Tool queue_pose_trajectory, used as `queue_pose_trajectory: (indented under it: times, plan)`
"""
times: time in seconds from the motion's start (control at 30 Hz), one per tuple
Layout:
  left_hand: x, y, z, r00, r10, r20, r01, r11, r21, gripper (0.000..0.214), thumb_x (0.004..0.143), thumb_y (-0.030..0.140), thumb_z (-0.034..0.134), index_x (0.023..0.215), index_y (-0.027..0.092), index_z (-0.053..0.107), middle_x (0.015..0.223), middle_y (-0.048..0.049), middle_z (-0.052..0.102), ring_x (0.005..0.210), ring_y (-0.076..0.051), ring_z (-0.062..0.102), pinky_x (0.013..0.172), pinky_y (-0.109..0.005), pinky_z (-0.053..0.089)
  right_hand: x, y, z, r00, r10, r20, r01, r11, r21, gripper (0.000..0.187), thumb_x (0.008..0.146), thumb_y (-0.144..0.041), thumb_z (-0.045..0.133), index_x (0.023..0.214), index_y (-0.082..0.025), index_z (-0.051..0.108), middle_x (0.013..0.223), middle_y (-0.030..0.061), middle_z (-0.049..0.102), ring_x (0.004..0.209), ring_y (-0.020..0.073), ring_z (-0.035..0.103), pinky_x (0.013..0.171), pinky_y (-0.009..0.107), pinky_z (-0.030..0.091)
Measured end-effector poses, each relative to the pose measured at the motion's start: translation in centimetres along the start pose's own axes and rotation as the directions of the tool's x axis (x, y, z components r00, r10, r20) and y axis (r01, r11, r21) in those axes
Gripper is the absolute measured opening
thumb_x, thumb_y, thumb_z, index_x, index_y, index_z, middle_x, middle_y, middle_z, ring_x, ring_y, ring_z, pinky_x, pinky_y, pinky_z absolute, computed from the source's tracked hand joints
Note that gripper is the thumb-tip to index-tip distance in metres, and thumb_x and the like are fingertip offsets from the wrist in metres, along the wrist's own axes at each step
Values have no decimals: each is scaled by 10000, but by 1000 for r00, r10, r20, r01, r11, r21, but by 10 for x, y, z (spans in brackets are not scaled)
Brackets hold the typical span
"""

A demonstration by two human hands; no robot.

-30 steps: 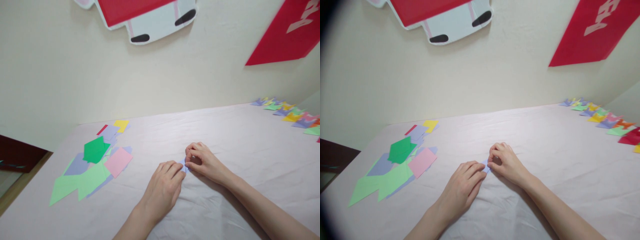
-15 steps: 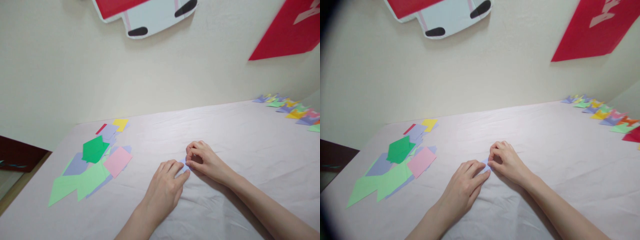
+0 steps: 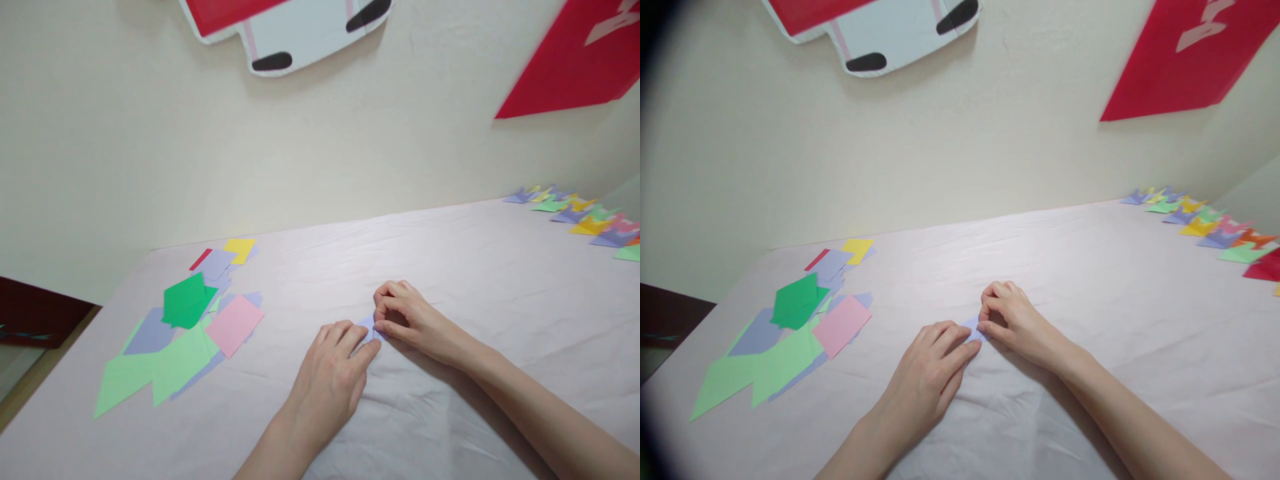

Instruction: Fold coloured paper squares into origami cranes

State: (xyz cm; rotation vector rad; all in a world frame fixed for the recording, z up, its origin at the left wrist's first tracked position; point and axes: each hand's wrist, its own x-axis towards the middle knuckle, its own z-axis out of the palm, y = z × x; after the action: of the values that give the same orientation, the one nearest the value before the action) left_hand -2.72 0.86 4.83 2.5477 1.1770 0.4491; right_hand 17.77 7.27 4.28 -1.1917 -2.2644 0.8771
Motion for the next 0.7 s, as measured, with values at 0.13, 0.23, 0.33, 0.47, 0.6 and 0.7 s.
queue_pose_trajectory:
  times: [0.13,0.23,0.33,0.47,0.6,0.7]
  plan:
    - [0,1,-1,1000,6,-5,-6,1000,-1,328,911,88,464,1204,210,545,1191,-62,591,1097,-239,499,930,-393,450,0,0,2,1000,2,-12,-3,1000,-6,103,865,-189,621,763,-202,618,944,45,564,964,221,489,890,388,400]
    - [0,1,-1,1000,6,2,-6,1000,4,328,909,89,463,1204,206,548,1192,-62,594,1096,-241,500,934,-395,448,-1,0,3,1000,5,-29,-6,1000,-18,105,856,-185,627,752,-203,617,939,44,565,953,221,493,880,388,400]
    - [1,0,-1,1000,9,9,-9,1000,8,344,897,85,470,1209,207,548,1197,-63,596,1097,-245,502,932,-402,450,-1,0,4,999,9,-39,-9,1000,-23,109,851,-182,623,744,-202,614,938,44,565,946,221,497,874,390,400]
    - [2,0,-1,1000,15,11,-15,1000,19,342,897,90,477,1215,195,546,1209,-68,596,1099,-249,504,934,-409,450,0,-1,5,999,9,-44,-10,1000,-26,110,843,-172,619,737,-199,607,936,46,561,946,222,493,871,392,398]
    - [1,0,-1,1000,5,22,-6,1000,19,332,906,102,472,1211,207,552,1204,-65,600,1102,-248,508,936,-411,449,0,0,6,999,7,-42,-9,999,-37,92,838,-165,622,756,-200,602,942,47,560,954,226,489,874,394,391]
    - [1,0,0,1000,-1,22,0,999,32,342,902,104,476,1217,214,551,1197,-67,601,1107,-249,508,933,-414,450,0,2,6,999,-2,-42,1,999,-32,74,842,-165,617,783,-206,600,944,46,565,956,227,490,871,391,390]
